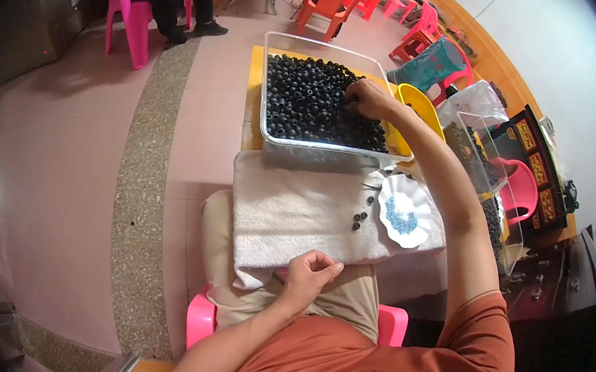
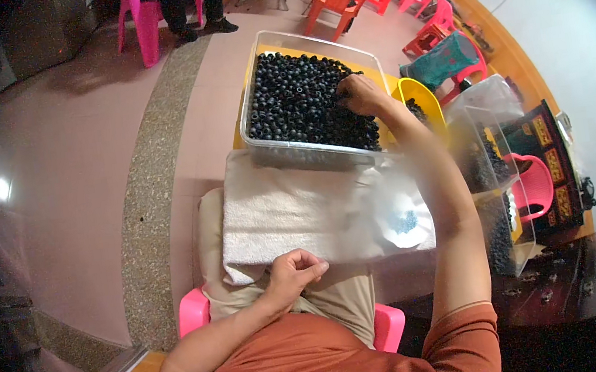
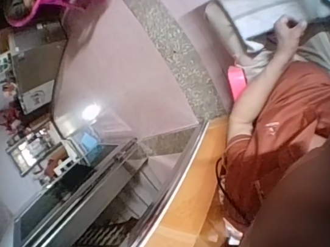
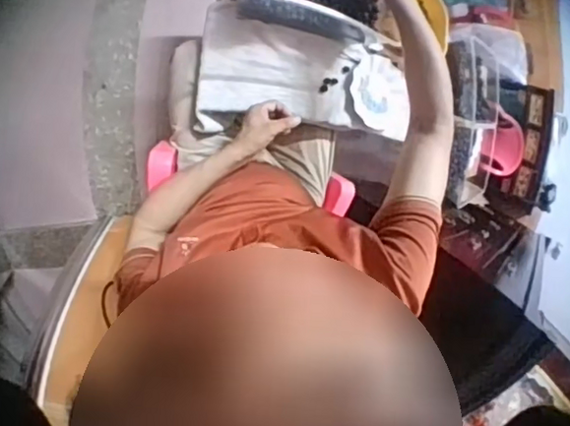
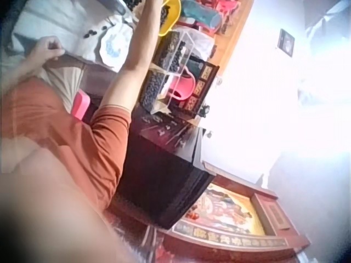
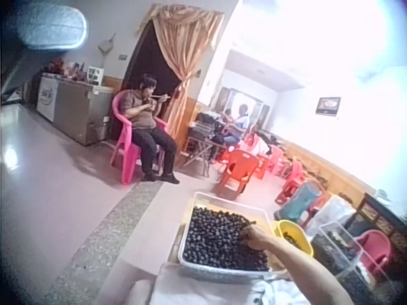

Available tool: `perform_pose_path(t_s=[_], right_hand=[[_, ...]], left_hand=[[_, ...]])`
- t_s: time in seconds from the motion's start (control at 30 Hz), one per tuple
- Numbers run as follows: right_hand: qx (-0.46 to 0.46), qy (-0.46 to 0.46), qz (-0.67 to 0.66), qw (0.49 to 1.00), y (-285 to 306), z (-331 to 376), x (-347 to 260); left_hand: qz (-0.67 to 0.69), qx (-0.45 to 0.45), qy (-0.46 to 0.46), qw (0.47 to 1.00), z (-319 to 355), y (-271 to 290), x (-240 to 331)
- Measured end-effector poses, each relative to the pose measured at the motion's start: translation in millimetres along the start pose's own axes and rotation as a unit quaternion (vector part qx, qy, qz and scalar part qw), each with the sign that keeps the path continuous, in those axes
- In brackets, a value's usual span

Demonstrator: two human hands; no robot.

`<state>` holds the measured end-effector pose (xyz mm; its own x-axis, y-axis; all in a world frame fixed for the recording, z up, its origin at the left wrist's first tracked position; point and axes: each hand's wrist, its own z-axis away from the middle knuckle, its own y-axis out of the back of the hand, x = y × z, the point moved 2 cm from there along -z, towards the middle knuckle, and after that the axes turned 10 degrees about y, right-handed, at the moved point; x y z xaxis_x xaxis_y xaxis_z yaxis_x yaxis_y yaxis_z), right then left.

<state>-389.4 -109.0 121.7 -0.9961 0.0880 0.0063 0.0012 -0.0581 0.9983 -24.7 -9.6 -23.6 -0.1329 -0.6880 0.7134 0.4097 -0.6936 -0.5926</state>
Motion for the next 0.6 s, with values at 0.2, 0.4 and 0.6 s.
perform_pose_path(t_s=[0.2,0.4,0.6], right_hand=[[0.038,0.012,-0.048,0.998,2,9,8],[-0.032,-0.026,-0.124,0.991,-2,-4,9],[-0.03,0.082,-0.047,0.995,-42,-19,50]], left_hand=[[-0.012,-0.009,-0.006,1.0,-2,-2,0],[-0.002,-0.002,0.003,1.0,3,-1,3],[0.001,-0.005,0.026,1.0,0,-1,0]])
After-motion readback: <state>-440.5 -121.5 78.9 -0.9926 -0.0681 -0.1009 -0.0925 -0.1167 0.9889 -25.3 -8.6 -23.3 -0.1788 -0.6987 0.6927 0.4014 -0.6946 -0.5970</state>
